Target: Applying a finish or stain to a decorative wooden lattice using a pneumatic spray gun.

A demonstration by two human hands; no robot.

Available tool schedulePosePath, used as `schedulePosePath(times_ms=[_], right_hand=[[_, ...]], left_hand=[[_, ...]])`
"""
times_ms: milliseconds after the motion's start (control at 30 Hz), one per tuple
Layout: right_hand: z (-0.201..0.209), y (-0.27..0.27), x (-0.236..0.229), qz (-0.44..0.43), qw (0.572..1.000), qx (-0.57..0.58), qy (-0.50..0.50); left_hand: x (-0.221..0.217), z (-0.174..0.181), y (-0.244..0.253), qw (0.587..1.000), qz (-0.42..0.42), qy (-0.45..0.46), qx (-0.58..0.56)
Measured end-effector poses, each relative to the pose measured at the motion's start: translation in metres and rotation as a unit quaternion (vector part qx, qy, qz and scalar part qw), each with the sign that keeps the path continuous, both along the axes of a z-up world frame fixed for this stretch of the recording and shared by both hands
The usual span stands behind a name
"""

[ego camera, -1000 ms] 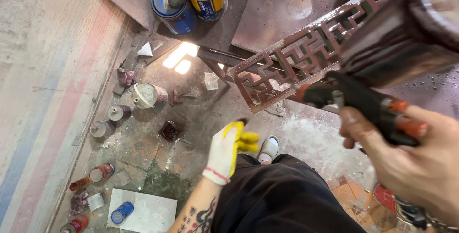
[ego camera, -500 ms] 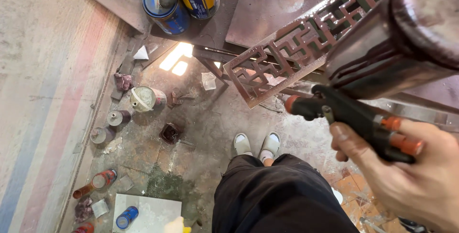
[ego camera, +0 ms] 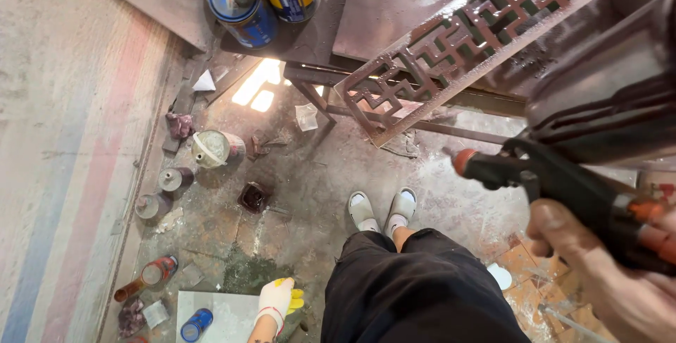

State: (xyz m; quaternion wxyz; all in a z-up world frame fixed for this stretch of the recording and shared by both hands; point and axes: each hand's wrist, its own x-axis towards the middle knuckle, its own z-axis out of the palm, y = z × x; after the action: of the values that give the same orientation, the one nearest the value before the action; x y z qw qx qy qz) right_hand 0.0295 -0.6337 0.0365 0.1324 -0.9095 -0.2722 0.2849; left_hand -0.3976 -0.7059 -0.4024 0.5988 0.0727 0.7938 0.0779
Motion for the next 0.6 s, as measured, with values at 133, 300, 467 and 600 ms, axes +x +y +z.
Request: schedulePosePath(times_ms=[133, 300, 467, 600], right_hand=[[-0.026, -0.009, 0.024, -0.085, 0.994, 0.062, -0.001], [-0.268, -0.081, 0.195, -0.117, 0.969, 0.021, 0.216], [0.018, -0.026, 0.012, 0.098, 0.976, 0.193, -0.028], [-0.055, -0.045, 0.105, -0.049, 0.992, -0.040, 0.110]], left_hand=[[0.004, 0.030, 0.012, 0.996, -0.079, 0.033, -0.027], [0.008, 0.029, -0.016, 0.988, -0.116, 0.093, -0.039], [0.042, 0.031, -0.049, 0.994, -0.040, 0.083, -0.054], [0.057, -0.004, -0.096, 0.998, 0.012, 0.037, -0.040]])
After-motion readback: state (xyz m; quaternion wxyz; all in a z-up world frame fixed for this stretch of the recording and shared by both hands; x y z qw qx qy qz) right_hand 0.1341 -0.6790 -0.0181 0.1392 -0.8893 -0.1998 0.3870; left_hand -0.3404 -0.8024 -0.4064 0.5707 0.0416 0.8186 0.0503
